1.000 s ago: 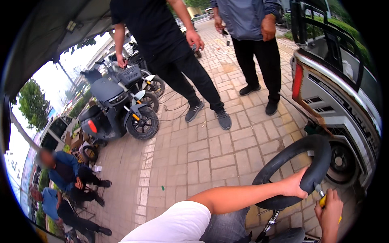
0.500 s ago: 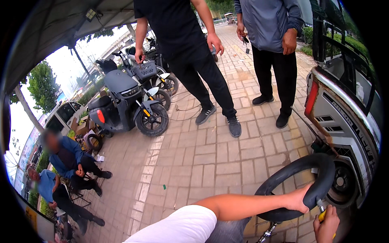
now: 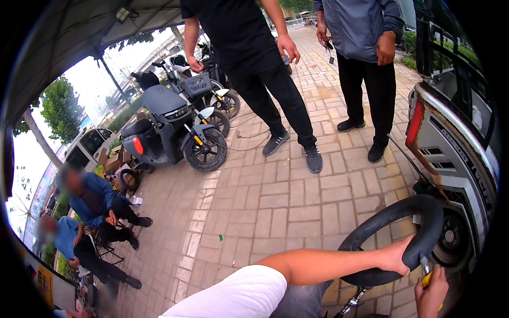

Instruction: The person removes a tire from a three-wheeled vehicle, places it on the ground, and uses a yellow pneumatic tool to work on the tire surface. The person handles the tire and tool repeatedly while seated on the ground.

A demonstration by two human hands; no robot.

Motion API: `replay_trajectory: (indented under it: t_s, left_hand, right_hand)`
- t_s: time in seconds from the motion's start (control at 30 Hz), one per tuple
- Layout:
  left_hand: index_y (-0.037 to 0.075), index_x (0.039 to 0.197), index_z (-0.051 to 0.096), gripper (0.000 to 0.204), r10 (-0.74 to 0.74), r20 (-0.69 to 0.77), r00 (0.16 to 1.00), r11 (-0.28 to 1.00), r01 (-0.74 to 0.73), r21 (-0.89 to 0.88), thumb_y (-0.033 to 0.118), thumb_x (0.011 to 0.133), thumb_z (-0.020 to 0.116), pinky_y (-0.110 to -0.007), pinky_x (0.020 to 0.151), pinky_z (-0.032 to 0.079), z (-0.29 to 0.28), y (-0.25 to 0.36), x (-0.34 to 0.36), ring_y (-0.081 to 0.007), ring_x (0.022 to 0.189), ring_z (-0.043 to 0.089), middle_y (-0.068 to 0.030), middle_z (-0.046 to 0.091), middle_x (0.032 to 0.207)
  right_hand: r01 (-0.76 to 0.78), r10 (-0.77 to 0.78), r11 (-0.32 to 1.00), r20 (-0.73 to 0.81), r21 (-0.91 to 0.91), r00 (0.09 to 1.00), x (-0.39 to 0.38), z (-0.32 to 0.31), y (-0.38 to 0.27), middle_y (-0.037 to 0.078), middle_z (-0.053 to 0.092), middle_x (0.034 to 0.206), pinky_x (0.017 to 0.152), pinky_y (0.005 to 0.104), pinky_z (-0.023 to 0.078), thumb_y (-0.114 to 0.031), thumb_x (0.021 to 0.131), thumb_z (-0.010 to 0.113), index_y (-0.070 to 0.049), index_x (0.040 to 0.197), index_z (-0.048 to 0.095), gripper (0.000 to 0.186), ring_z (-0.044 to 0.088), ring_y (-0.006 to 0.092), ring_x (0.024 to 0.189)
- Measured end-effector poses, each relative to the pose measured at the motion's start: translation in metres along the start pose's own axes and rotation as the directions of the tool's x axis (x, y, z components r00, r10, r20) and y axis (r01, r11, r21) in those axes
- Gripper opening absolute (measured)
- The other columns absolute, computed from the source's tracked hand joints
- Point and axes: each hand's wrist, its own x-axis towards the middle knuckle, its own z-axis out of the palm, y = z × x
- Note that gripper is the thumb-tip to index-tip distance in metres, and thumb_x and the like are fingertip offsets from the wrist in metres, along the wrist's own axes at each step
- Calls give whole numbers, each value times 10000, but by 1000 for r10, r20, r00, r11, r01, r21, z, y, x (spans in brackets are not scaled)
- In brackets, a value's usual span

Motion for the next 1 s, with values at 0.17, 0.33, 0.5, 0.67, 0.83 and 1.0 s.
replay_trajectory:
  t_s: [0.17, 0.33, 0.5, 0.67, 0.83, 1.0]
  left_hand:
    - [1, 1439, 237, 1029, 29, 26, 999, 999, -28, -42, 135, 578, 783, -372, 1018, 402, -4, 20, -8, -313, 1184, 498, -201, 500, 1258]
    - [0, 1467, 206, 1042, -21, 62, 998, 999, 23, -26, 160, 606, 771, -364, 1015, 406, -12, 36, -19, -301, 1195, 497, -205, 483, 1288]
    - [-30, 1440, 245, 1020, -37, 40, 999, 999, 37, -13, 229, 617, 789, -365, 1011, 410, -7, 37, -15, -310, 1164, 522, -222, 513, 1245]
    - [-98, 1385, 332, 1019, -178, -15, 984, 948, 176, 266, 357, 612, 816, -383, 1011, 420, -13, 44, -9, -325, 1180, 532, -262, 510, 1287]
    - [-44, 1461, 223, 1021, -157, 24, 987, 979, 152, 137, 194, 683, 838, -380, 991, 460, -13, 42, -7, -270, 1174, 532, -192, 491, 1315]
    - [0, 1446, 278, 889, -107, 121, 987, 991, 115, -66, 75, 721, 787, -344, 919, 497, -2, 36, 0, -197, 1081, 569, -115, 532, 1244]
  right_hand:
    - [21, -21, 999, 1, -36, 1000, -6, -3, 2, 243, 538, 884, 661, 515, 428, -29, 622, 654, 49, 1037, 531, 440, 544, 467, 804]
    - [1, -2, 1000, -14, -25, 1000, -11, -1, -11, 224, 528, 854, 651, 508, 424, -66, 603, 674, 30, 995, 526, 430, 542, 453, 790]
    - [-20, 16, 999, -94, -38, 995, -15, -7, -8, 207, 537, 848, 640, 498, 428, -115, 582, 694, 15, 962, 535, 432, 555, 433, 774]
    - [-5, 8, 988, 15, -153, 1000, -3, -19, -11, 158, 593, 903, 658, 459, 491, -248, 627, 772, -25, 1026, 565, 502, 617, 362, 783]
    - [13, 10, 993, 192, -118, 981, 1, -29, -2, 144, 619, 860, 618, 436, 543, -287, 717, 721, -28, 930, 535, 383, 672, 325, 772]
    - [-34, 43, 993, 76, -116, 996, -13, -36, 8, 136, 608, 806, 601, 429, 547, -285, 740, 682, -19, 882, 539, 334, 671, 319, 725]
